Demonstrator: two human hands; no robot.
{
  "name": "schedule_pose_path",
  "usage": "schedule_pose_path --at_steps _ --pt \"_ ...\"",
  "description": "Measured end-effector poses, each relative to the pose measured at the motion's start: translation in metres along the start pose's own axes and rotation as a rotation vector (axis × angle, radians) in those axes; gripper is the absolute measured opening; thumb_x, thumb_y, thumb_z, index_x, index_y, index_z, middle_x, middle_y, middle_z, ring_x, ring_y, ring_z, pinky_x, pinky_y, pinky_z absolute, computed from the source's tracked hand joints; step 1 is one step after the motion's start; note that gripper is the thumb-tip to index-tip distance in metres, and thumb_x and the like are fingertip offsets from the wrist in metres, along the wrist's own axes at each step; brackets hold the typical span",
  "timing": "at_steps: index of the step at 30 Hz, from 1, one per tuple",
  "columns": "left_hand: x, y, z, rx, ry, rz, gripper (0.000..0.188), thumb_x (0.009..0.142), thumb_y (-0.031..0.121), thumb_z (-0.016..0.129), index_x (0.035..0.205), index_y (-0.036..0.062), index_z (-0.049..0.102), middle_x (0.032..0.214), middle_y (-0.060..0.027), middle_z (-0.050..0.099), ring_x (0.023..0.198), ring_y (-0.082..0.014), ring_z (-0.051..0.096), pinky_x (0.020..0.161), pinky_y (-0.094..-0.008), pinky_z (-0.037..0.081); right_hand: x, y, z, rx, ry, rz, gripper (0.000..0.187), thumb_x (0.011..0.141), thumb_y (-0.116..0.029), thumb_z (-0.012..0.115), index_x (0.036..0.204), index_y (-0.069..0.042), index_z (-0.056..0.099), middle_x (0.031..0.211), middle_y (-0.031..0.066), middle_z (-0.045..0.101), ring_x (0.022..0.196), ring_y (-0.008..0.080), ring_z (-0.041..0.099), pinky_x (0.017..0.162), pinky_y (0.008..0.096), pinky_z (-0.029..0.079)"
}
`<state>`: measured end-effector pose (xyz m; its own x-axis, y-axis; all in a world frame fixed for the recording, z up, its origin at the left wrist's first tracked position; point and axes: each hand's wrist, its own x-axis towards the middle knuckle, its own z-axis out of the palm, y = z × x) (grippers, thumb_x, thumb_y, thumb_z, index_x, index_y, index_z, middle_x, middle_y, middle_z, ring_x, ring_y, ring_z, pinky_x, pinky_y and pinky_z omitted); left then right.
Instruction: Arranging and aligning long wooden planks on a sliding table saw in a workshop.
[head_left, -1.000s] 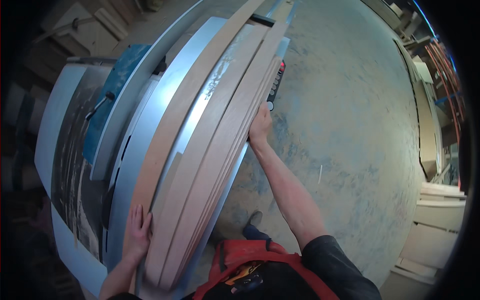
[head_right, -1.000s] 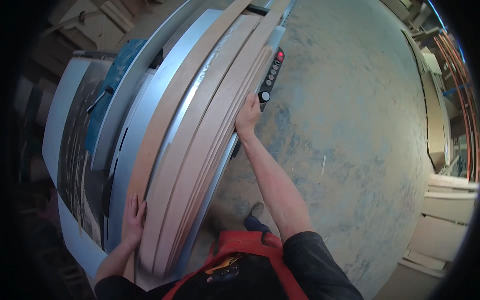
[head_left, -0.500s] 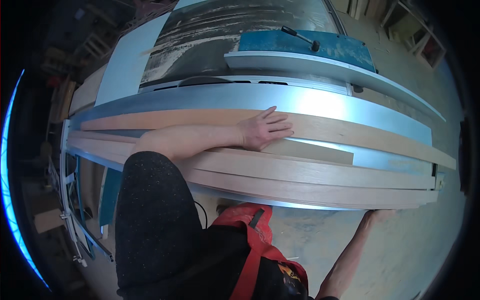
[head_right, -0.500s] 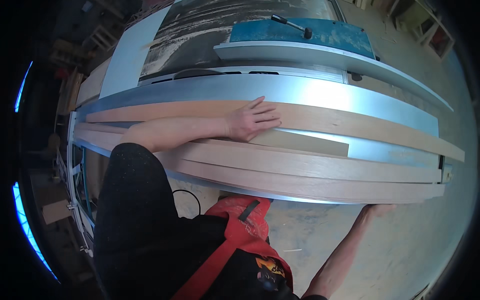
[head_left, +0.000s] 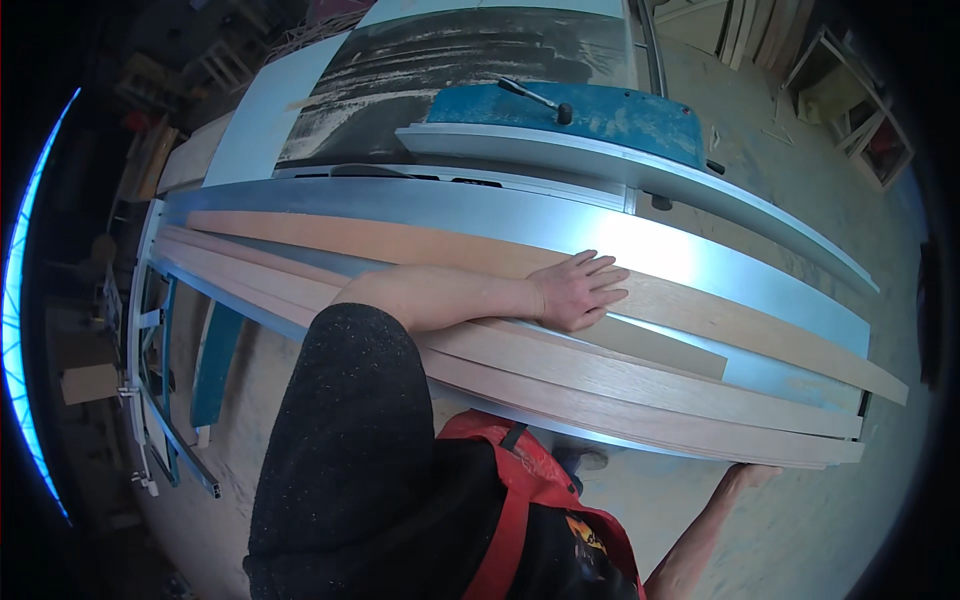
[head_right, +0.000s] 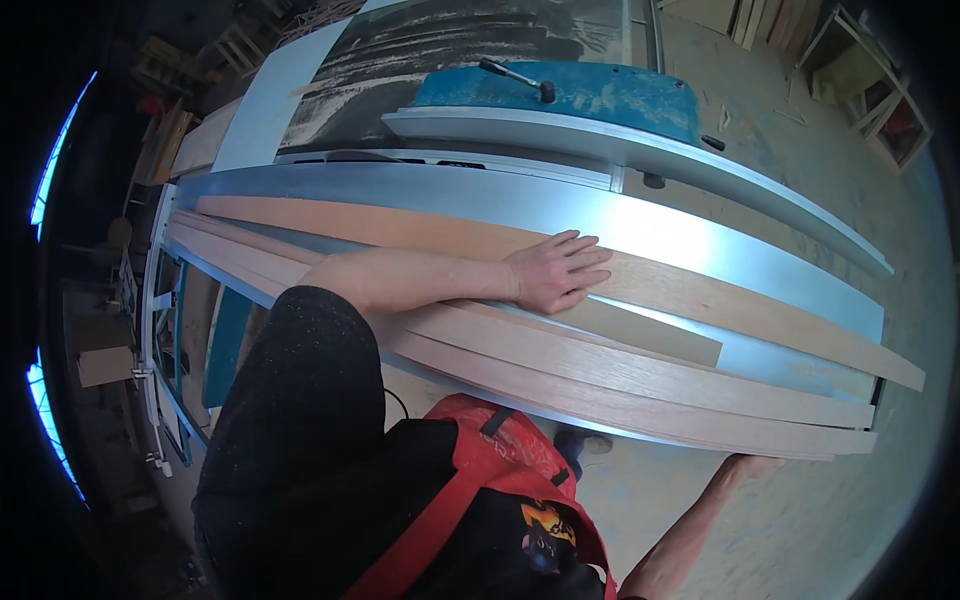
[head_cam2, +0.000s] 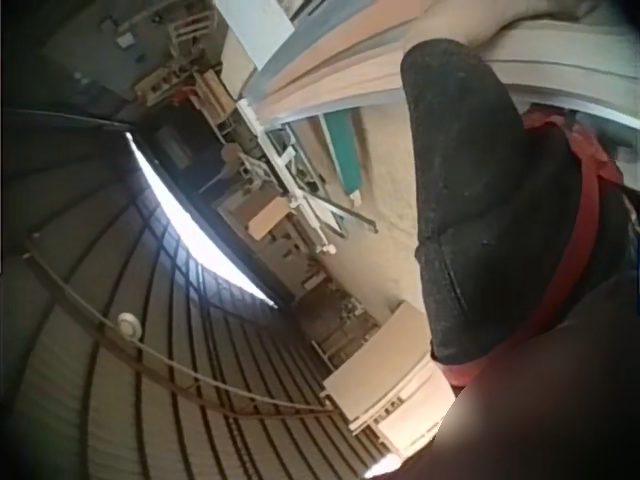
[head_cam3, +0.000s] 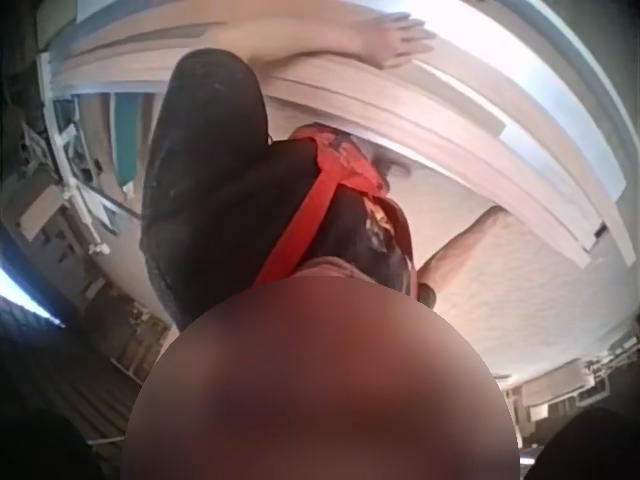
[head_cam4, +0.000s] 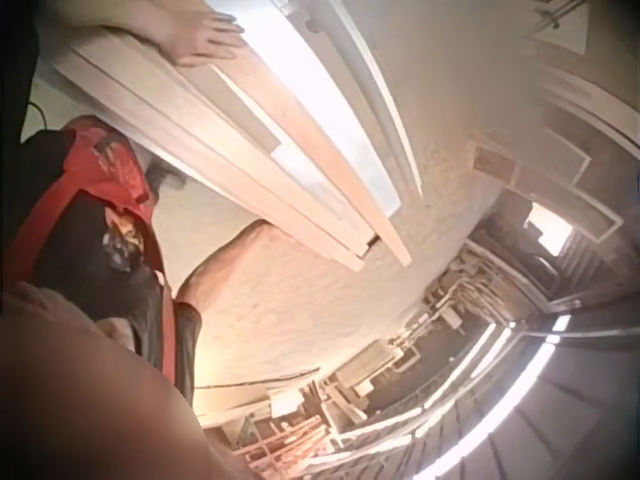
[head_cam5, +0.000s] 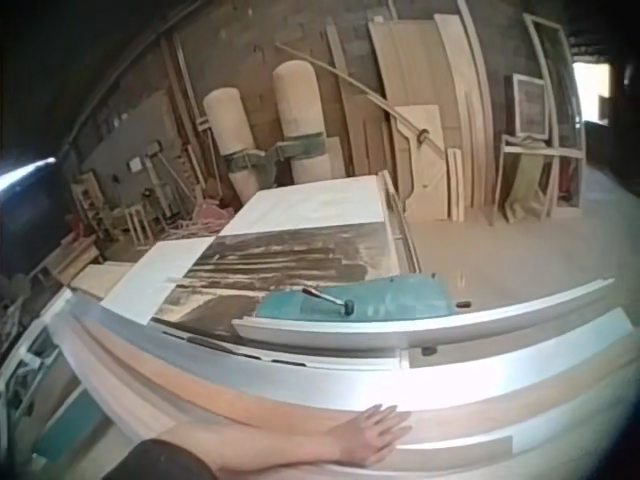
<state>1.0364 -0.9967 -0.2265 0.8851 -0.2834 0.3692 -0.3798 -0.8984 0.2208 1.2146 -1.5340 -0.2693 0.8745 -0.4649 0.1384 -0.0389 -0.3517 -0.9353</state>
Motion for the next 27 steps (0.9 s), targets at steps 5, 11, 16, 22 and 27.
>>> schedule_pose_path --at_steps 5,11,16,22,27 --pt "0.097 0.02 0.044 0.001 0.007 0.008 0.044 0.089 0.025 0.063 0.129 0.0081 0.062 0.145 -0.0182 0.051 0.133 -0.039 0.048 0.111 -0.0523 0.039 0.107 0.018 0.004 0.415 -0.043 0.085 0.039 0.098 -0.027 0.055 0.117 0.006 0.063 0.111 0.0159 0.067 0.09 0.0254 0.068 0.075 0.0415 0.061" --pt "0.202 0.038 0.119 0.018 -0.029 0.008 0.046 0.087 0.023 0.064 0.13 0.0086 0.062 0.146 -0.0151 0.051 0.131 -0.0382 0.049 0.111 -0.0493 0.041 0.203 0.016 0.012 0.327 0.117 0.259 0.049 0.099 -0.038 0.05 0.126 0.002 0.059 0.117 0.0157 0.065 0.093 0.0265 0.068 0.077 0.0409 0.061" --pt "0.287 0.08 0.192 0.013 -0.027 0.002 0.047 0.087 0.023 0.065 0.131 0.0088 0.061 0.147 -0.0141 0.051 0.131 -0.0381 0.049 0.111 -0.0492 0.04 0.301 0.038 -0.028 0.36 0.078 0.468 0.063 0.103 -0.051 0.036 0.145 -0.005 0.048 0.139 0.0167 0.055 0.118 0.0325 0.06 0.094 0.0485 0.056" --pt "0.393 0.137 0.24 -0.04 -0.025 0.038 0.046 0.088 0.022 0.063 0.132 0.009 0.06 0.147 -0.0146 0.05 0.132 -0.0382 0.048 0.112 -0.0494 0.04 0.401 0.07 -0.104 0.342 0.026 0.358 0.071 0.102 -0.055 0.037 0.152 -0.005 0.038 0.152 0.0158 0.043 0.134 0.0322 0.047 0.102 0.053 0.046" --pt "0.433 0.15 0.244 -0.004 -0.014 0.047 0.046 0.09 0.021 0.062 0.134 0.008 0.059 0.147 -0.015 0.05 0.133 -0.0382 0.047 0.113 -0.0496 0.039 0.477 0.108 -0.133 0.276 -0.136 0.46 0.076 0.101 -0.054 0.044 0.153 0.0 0.032 0.156 0.0171 0.037 0.145 0.0305 0.036 0.108 0.0581 0.038"
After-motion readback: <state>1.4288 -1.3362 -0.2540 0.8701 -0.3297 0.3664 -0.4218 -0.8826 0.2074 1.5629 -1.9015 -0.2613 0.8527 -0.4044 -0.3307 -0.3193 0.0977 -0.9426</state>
